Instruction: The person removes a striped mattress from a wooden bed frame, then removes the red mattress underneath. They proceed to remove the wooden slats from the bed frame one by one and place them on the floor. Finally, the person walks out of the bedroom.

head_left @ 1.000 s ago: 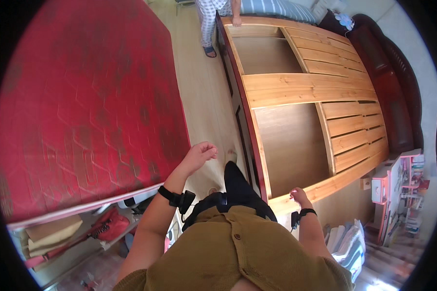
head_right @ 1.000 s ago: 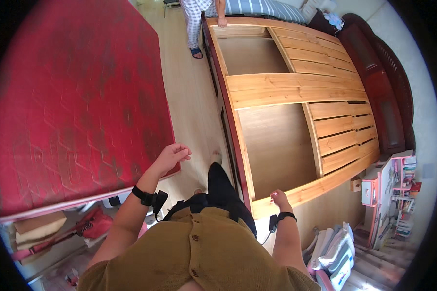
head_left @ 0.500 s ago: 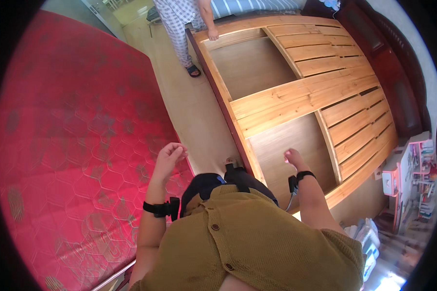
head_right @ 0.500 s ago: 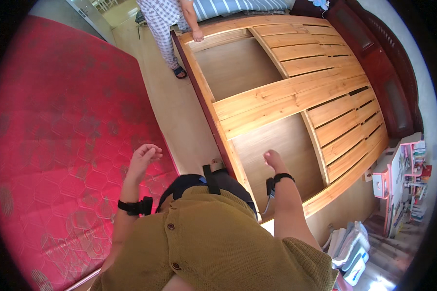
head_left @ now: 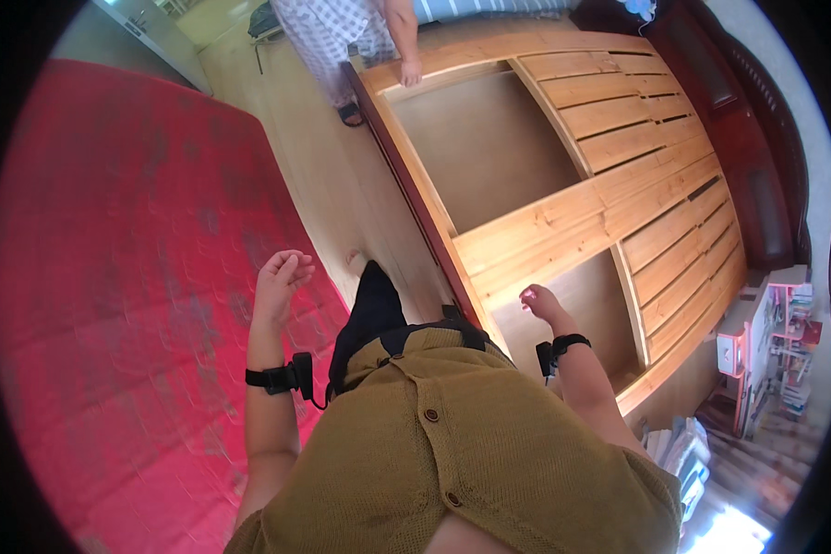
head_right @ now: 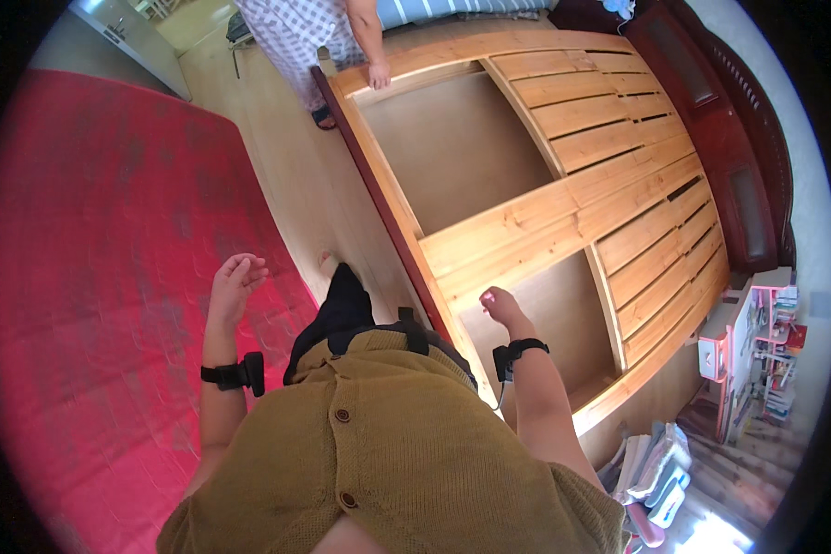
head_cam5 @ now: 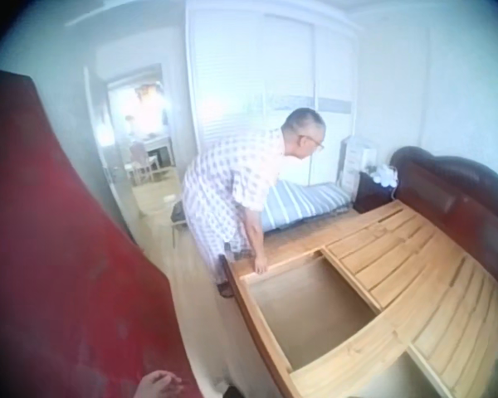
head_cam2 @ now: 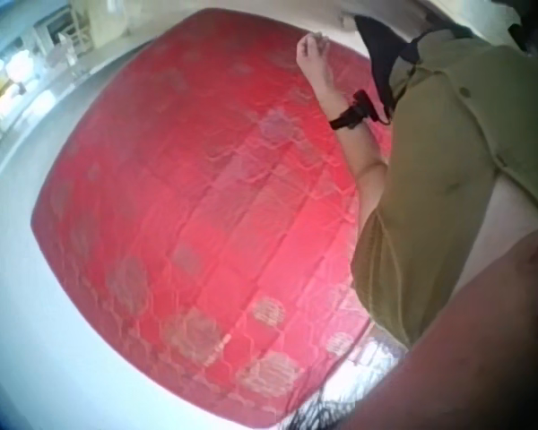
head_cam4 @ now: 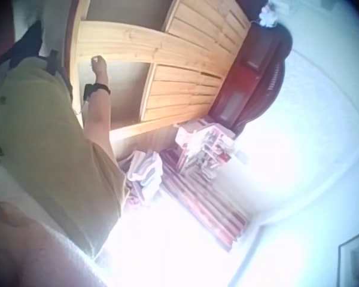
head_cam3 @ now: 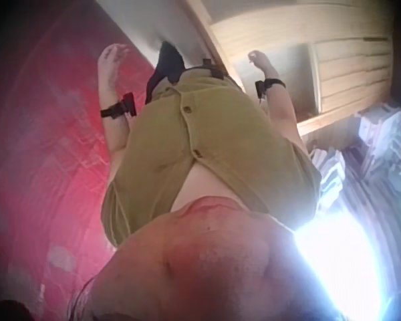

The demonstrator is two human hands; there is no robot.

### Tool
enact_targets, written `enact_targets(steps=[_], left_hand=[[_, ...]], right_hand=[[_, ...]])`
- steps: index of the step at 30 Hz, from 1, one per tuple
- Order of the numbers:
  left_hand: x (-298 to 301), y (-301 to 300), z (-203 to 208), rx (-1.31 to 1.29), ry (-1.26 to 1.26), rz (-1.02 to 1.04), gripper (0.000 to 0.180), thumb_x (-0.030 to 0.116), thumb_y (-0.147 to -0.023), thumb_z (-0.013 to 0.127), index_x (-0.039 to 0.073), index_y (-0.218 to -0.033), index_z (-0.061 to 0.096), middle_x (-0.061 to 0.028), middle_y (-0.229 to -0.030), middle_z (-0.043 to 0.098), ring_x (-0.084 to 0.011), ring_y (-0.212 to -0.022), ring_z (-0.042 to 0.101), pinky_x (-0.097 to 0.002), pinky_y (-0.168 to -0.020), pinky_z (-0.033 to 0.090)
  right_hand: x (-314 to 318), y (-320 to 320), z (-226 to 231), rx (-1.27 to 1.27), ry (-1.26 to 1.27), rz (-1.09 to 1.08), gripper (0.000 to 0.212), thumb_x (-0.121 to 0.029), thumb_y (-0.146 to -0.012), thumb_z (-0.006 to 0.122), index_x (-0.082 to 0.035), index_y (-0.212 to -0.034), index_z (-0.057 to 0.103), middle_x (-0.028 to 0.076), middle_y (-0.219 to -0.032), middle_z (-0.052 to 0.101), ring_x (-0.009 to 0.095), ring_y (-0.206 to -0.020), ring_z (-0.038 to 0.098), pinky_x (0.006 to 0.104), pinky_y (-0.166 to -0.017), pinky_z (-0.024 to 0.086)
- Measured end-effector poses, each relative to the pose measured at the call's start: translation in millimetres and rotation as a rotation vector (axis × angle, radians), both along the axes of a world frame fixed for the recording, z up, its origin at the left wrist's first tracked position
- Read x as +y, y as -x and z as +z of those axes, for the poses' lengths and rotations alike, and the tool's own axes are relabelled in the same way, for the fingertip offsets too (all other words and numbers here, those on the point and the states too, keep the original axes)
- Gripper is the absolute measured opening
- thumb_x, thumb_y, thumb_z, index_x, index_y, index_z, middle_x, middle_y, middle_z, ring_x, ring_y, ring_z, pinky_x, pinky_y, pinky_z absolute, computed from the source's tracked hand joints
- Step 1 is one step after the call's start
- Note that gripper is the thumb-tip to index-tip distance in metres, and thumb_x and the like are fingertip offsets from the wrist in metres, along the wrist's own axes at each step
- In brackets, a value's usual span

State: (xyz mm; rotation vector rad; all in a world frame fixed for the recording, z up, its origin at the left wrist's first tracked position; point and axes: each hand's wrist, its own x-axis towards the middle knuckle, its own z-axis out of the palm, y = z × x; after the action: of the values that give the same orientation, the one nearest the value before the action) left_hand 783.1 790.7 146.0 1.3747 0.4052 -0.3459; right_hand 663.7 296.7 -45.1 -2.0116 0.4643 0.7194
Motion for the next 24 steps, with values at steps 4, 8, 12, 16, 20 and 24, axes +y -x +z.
enact_targets(steps=[4, 8, 12, 16, 20, 24], left_hand=[[60, -96, 5, 0.033, 0.019, 0.059, 0.014, 0.016, -0.085, 0.047, 0.005, -0.093, 0.052, -0.0059, -0.087, 0.058, -0.0146, -0.078, 0.057, -0.0259, -0.069, 0.046], [113, -184, 19, 0.022, 0.021, 0.026, 0.014, 0.015, -0.085, 0.048, 0.005, -0.093, 0.052, -0.006, -0.087, 0.058, -0.0145, -0.078, 0.057, -0.0256, -0.069, 0.046], [141, -268, 35, -0.007, 0.022, -0.011, 0.014, 0.015, -0.085, 0.048, 0.005, -0.094, 0.052, -0.0061, -0.086, 0.058, -0.0143, -0.078, 0.057, -0.0252, -0.069, 0.046], [158, -342, 44, -0.045, 0.016, -0.054, 0.015, 0.014, -0.085, 0.048, 0.004, -0.095, 0.052, -0.0072, -0.087, 0.058, -0.016, -0.078, 0.057, -0.0272, -0.071, 0.047], [186, -422, 39, -0.064, 0.047, -0.03, 0.016, 0.015, -0.084, 0.048, 0.002, -0.094, 0.051, -0.0069, -0.087, 0.056, -0.0148, -0.077, 0.056, -0.026, -0.071, 0.046], [221, -528, 33, -0.073, 0.05, 0.023, 0.015, 0.015, -0.085, 0.048, 0.003, -0.093, 0.051, -0.0059, -0.086, 0.057, -0.0143, -0.077, 0.056, -0.0258, -0.07, 0.046]], right_hand=[[45, -62, -2, 0.18, 0.087, -0.009, 0.014, -0.01, -0.076, 0.053, 0.0, -0.086, 0.056, 0.01, -0.073, 0.059, 0.019, -0.064, 0.061, 0.0301, -0.058, 0.048], [92, -152, 4, 0.089, 0.156, 0.08, 0.012, -0.011, -0.075, 0.053, 0.0, -0.081, 0.057, 0.01, -0.069, 0.059, 0.018, -0.062, 0.06, 0.0292, -0.056, 0.048], [143, -249, 23, -0.079, 0.117, 0.008, 0.016, -0.015, -0.076, 0.053, -0.002, -0.084, 0.057, 0.011, -0.075, 0.059, 0.02, -0.064, 0.059, 0.0305, -0.061, 0.046], [198, -362, 49, -0.082, 0.126, 0.134, 0.018, -0.017, -0.077, 0.052, -0.002, -0.086, 0.057, 0.011, -0.077, 0.06, 0.02, -0.069, 0.059, 0.0303, -0.065, 0.046], [255, -494, 62, -0.083, 0.044, 0.226, 0.018, -0.018, -0.079, 0.051, -0.003, -0.088, 0.056, 0.01, -0.076, 0.06, 0.017, -0.07, 0.057, 0.0297, -0.065, 0.045], [314, -641, 68, -0.216, -0.025, 0.309, 0.017, -0.018, -0.078, 0.051, -0.004, -0.087, 0.055, 0.009, -0.075, 0.059, 0.017, -0.07, 0.056, 0.0304, -0.065, 0.045]])
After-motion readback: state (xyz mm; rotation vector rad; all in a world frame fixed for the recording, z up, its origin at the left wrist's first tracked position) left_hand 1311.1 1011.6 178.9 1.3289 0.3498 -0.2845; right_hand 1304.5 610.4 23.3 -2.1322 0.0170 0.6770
